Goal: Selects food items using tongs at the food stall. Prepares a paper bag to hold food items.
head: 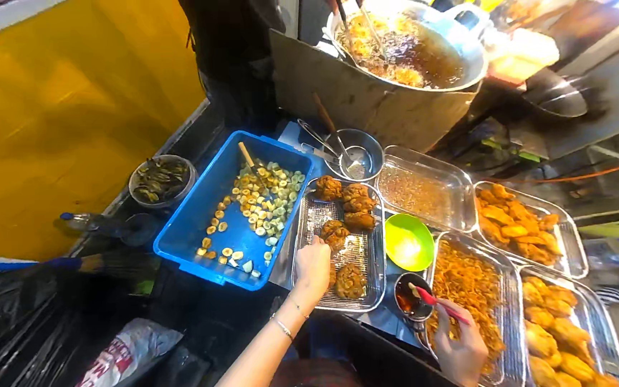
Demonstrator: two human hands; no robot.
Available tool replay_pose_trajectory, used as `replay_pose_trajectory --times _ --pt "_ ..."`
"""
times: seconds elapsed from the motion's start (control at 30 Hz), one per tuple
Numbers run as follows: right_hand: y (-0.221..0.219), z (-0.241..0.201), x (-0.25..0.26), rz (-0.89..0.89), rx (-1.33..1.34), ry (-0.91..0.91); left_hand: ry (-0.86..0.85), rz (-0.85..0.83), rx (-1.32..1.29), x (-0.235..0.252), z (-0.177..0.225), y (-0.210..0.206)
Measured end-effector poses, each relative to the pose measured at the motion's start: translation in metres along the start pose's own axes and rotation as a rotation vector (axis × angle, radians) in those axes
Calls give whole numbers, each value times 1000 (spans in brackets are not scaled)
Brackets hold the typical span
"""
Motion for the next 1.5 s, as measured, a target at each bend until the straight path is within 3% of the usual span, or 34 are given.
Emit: replay_pose_trajectory --times 0.17,0.3,0.4,0.5,0.6,0.7,0.83,0.97,1.1,1.17,1.33,1.5 --pt "2 2 -6 -115 -12 -41 58 -50 40 -11 -22 9" --pt "-13 -28 44 13 117 -135 100 -88 29 -22 -35 8" --pt "-79 -58 86 -17 333 -220 107 -74 -5 -22 -31 3" --pt "-169 -72 103 -227 533 -150 123 -58 -21 -18 -29 -5" --pt "-214 -68 111 -353 360 59 133 -55 -15 -15 -28 -10" --pt "-213 -61 130 -375 184 170 138 -50 -33 -17 -29 -11" --pt "-211 -97 138 -393 320 258 137 -58 -51 -19 -27 -8" --pt "-226 -64 136 -524 222 288 133 -47 -54 -17 -34 -9" --pt "-215 -88 143 -440 249 269 142 -67 -55 -17 -32 -8" --pt "-220 -93 134 -416 315 204 145 -72 -45 -17 -31 -10" --pt "-213 -50 124 -348 163 123 133 -73 -54 -16 -34 -8" --pt "-200 -66 55 -509 410 180 94 -59 -24 -15 -31 -11"
Point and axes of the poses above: each hand's wrist, its own x-axis towards the middle knuckle, its own y-axis out of the back of the hand, z = x × y, the point moved 5 cm from there along x, towards the middle knuckle, and after that the axes turned 2 degrees about -z, right-handed, at the moved point
